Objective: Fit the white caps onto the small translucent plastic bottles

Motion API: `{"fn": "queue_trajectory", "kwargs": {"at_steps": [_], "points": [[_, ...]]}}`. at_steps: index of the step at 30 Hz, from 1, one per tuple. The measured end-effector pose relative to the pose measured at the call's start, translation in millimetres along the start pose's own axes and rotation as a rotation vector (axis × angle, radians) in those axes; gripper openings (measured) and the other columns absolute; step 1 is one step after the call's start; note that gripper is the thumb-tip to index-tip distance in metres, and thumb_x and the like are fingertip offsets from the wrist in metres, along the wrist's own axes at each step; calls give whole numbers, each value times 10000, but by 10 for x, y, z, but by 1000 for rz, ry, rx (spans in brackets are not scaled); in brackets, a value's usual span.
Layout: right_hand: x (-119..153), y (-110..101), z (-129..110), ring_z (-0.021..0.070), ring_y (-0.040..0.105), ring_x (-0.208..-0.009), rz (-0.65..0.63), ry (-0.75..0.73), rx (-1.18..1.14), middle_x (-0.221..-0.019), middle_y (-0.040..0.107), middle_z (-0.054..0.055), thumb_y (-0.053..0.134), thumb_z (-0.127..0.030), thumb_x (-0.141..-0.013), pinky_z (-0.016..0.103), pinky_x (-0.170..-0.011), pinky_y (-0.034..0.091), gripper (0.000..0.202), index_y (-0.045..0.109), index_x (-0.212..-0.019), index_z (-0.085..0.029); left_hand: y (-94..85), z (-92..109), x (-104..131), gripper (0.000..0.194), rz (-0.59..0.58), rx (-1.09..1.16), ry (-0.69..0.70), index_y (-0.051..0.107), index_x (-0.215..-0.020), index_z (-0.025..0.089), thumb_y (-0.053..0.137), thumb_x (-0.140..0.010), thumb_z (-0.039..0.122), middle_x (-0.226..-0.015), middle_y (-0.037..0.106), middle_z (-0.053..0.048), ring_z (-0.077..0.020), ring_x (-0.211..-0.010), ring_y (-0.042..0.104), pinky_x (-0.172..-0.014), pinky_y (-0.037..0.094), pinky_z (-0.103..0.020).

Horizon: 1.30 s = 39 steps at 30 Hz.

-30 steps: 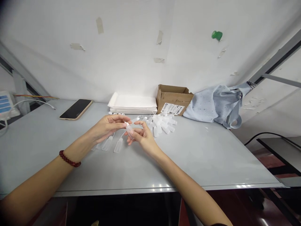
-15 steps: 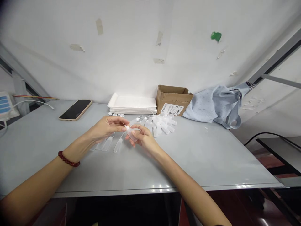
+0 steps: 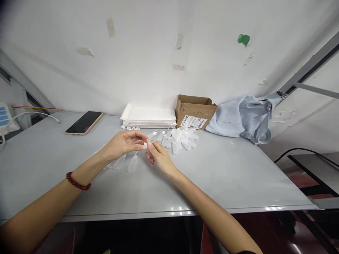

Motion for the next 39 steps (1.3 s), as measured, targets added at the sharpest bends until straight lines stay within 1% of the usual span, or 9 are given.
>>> {"fn": "queue_trajectory", "kwargs": {"at_steps": [6, 10, 16, 19, 23, 26, 30, 33, 39], "points": [[8, -23, -30, 80, 365, -509, 82, -185, 159, -595, 392, -57, 485, -468, -869, 234, -491, 316, 290, 486, -772, -194, 45, 72, 22, 185, 11, -183, 15, 666, -820, 153, 686, -750, 324, -750, 653, -8, -126, -732, 591, -687, 460, -242], [2, -21, -12, 68, 330, -465, 71, -93, 121, -567, 377, -67, 499, -469, -853, 222, -450, 264, 301, 451, -733, -197, 54, 54, 15, 199, 44, -253, -12, 666, -756, 148, 678, -750, 346, -621, 589, 15, -102, -604, 520, -558, 403, -220], [13, -14, -1, 49, 253, -397, 91, 107, 29, -499, 391, -79, 475, -427, -849, 200, -411, 210, 265, 403, -717, -208, 42, 41, 31, 173, -73, -261, 18, 676, -846, 159, 651, -767, 311, -822, 666, -26, -150, -794, 606, -734, 470, -262], [16, -10, -4, 47, 240, -387, 94, 140, 1, -492, 391, -80, 477, -419, -840, 198, -407, 205, 251, 411, -721, -207, 40, 67, 34, 189, -109, -295, 44, 675, -874, 159, 645, -765, 311, -877, 667, -38, -165, -834, 610, -769, 476, -277], [2, -16, 17, 63, 271, -409, 108, 61, 63, -517, 400, -68, 461, -454, -854, 211, -409, 223, 286, 409, -715, -209, 50, 64, 30, 217, -67, -325, 32, 671, -876, 167, 625, -778, 355, -855, 674, -36, -165, -814, 611, -744, 472, -273], [-3, -36, 49, 82, 311, -467, 149, -96, 207, -553, 387, -50, 448, -473, -872, 223, -434, 248, 337, 394, -669, -209, 63, 27, 30, 240, -11, -408, 8, 655, -764, 158, 600, -790, 390, -704, 635, -18, -142, -672, 570, -614, 436, -248], [2, -60, 93, 102, 332, -528, 186, -226, 365, -592, 381, -35, 420, -470, -895, 235, -477, 279, 354, 398, -654, -211, 89, 4, 37, 272, -47, -446, -8, 636, -721, 152, 570, -806, 401, -592, 552, 8, -120, -568, 499, -533, 381, -232], [4, -74, 103, 100, 317, -517, 202, -208, 358, -576, 362, -40, 413, -474, -895, 235, -468, 261, 366, 389, -642, -211, 94, 12, 42, 256, -84, -431, -3, 645, -771, 155, 570, -810, 396, -622, 568, 6, -120, -584, 504, -544, 388, -230], [-9, -74, 74, 86, 291, -457, 236, -54, 222, -511, 333, -61, 459, -451, -843, 233, -427, 234, 333, 375, -627, -212, 99, 29, 44, 225, -174, -379, 70, 673, -878, 162, 560, -823, 349, -851, 670, -41, -154, -768, 585, -676, 453, -248]]}}
Point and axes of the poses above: each hand's wrist, its own x-axis away from the middle knuckle, its own y-axis out of the palm, z = x × y, the point moved 2 cm from there along -x, towards the middle knuckle
